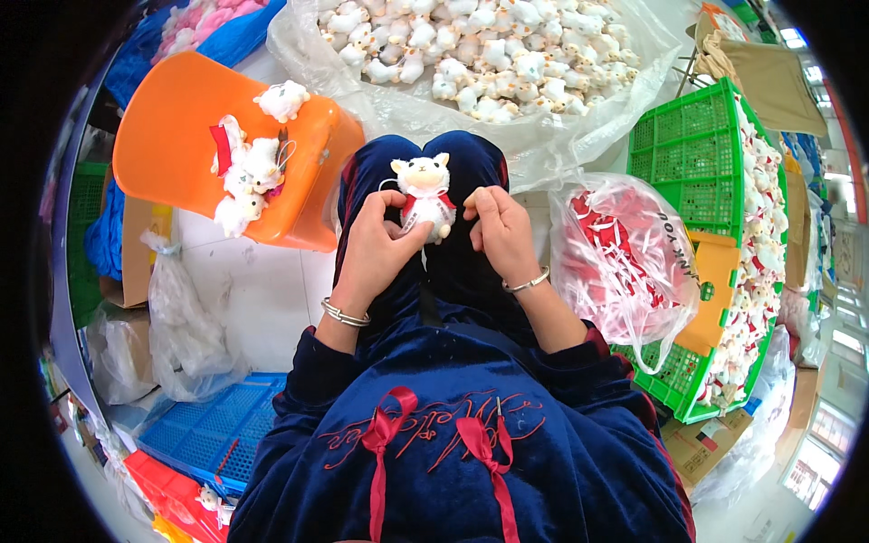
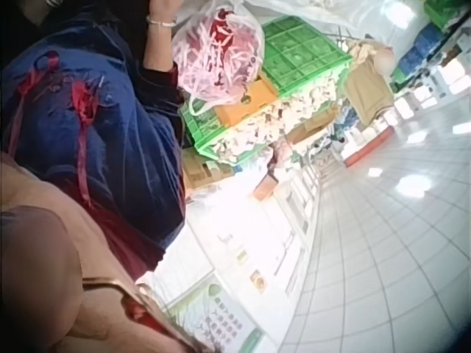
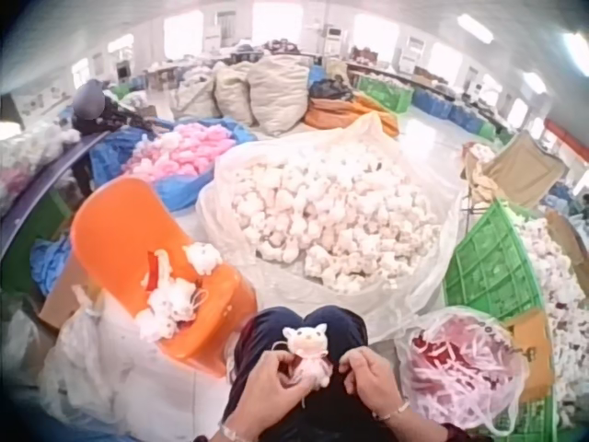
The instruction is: The person sits on the floor and ties red ribbons around small white plush toys. They pick up each toy, wrap a ribbon around its neck, and tie it into a bow before placing the finished toy on an orange stool.
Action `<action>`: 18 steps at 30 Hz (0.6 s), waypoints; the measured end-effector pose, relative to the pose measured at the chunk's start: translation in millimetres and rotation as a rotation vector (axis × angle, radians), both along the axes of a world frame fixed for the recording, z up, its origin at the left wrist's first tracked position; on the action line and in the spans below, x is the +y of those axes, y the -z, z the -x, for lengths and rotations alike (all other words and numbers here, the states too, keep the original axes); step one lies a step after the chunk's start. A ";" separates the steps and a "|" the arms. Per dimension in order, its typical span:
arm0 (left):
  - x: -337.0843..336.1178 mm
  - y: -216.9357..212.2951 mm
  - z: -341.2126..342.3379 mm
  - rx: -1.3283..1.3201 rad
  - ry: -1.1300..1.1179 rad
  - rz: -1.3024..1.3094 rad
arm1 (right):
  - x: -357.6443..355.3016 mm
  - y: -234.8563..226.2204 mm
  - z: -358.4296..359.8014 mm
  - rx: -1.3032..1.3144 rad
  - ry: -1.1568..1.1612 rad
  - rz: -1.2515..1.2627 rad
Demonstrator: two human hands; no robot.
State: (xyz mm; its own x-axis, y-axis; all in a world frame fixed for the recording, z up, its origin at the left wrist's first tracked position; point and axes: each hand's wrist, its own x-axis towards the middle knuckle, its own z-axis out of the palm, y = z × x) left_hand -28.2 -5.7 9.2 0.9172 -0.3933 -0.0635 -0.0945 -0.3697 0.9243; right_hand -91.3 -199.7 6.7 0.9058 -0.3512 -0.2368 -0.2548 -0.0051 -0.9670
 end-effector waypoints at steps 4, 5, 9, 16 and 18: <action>-2.4 -3.8 6.0 0.119 0.018 0.079 | 5.0 2.7 5.0 -0.029 -0.117 0.170; -2.6 -1.4 6.2 0.116 0.016 0.082 | 11.1 -0.7 2.7 -0.086 -0.137 0.183; -3.7 5.7 5.0 0.112 0.020 0.106 | 10.9 -1.0 -2.0 -0.034 -0.081 0.212; -5.7 2.1 3.5 0.066 0.025 0.053 | 3.9 -4.3 -22.6 -0.187 -0.214 0.209; -5.8 -2.6 -0.6 0.019 -0.014 0.061 | 2.9 0.0 -23.3 -0.187 -0.209 0.200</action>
State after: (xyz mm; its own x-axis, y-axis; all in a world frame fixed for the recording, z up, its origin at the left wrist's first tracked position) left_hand -27.6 -11.4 11.8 0.9213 -0.3846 -0.0576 -0.0717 -0.3137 0.9468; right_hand -68.0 -196.8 6.7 0.9843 -0.1766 -0.0045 -0.0463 -0.2329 -0.9714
